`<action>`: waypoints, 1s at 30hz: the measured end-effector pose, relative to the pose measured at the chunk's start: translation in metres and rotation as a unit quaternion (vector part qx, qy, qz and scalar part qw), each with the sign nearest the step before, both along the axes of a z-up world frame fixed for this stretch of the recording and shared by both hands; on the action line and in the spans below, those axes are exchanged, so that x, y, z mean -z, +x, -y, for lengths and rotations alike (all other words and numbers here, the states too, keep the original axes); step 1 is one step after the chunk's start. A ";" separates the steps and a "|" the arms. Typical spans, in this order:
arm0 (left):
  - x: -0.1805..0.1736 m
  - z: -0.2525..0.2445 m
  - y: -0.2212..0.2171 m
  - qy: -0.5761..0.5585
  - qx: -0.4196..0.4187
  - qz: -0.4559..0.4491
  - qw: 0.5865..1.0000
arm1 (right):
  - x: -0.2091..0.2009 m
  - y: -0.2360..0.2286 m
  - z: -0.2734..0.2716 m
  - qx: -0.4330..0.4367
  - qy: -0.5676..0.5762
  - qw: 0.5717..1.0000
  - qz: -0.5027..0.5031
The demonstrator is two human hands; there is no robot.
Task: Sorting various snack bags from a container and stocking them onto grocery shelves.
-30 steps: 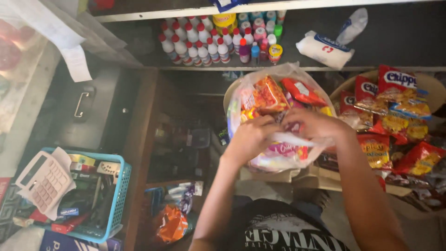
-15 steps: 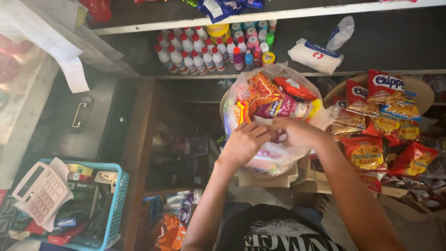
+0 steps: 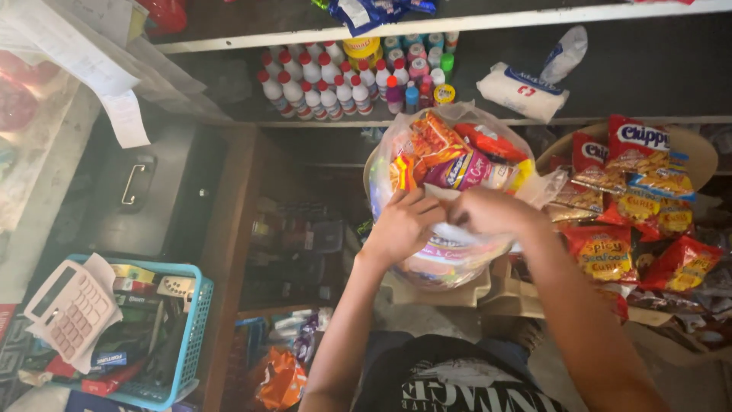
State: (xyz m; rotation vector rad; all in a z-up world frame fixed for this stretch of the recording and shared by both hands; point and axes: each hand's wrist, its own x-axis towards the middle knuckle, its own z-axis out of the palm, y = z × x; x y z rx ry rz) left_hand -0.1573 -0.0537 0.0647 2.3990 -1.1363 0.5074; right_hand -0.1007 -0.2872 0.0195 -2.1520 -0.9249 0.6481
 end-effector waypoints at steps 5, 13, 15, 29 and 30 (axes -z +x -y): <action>0.003 0.007 0.001 0.013 0.014 -0.027 0.999 | 0.121 0.008 -0.004 0.057 -0.201 0.978 0.001; 0.004 0.002 0.004 -0.018 0.008 -0.051 0.998 | 0.060 0.006 0.009 -0.001 -0.089 0.994 -0.059; 0.000 -0.003 0.006 -0.069 0.014 -0.070 0.995 | 0.028 0.018 0.011 -0.016 -0.060 0.996 -0.070; 0.008 0.010 0.001 -0.057 0.006 -0.065 0.996 | 0.103 0.007 0.017 0.119 -0.224 0.967 0.028; 0.007 0.010 0.000 -0.075 0.016 -0.062 0.995 | 0.104 0.007 0.021 0.137 -0.237 0.961 0.037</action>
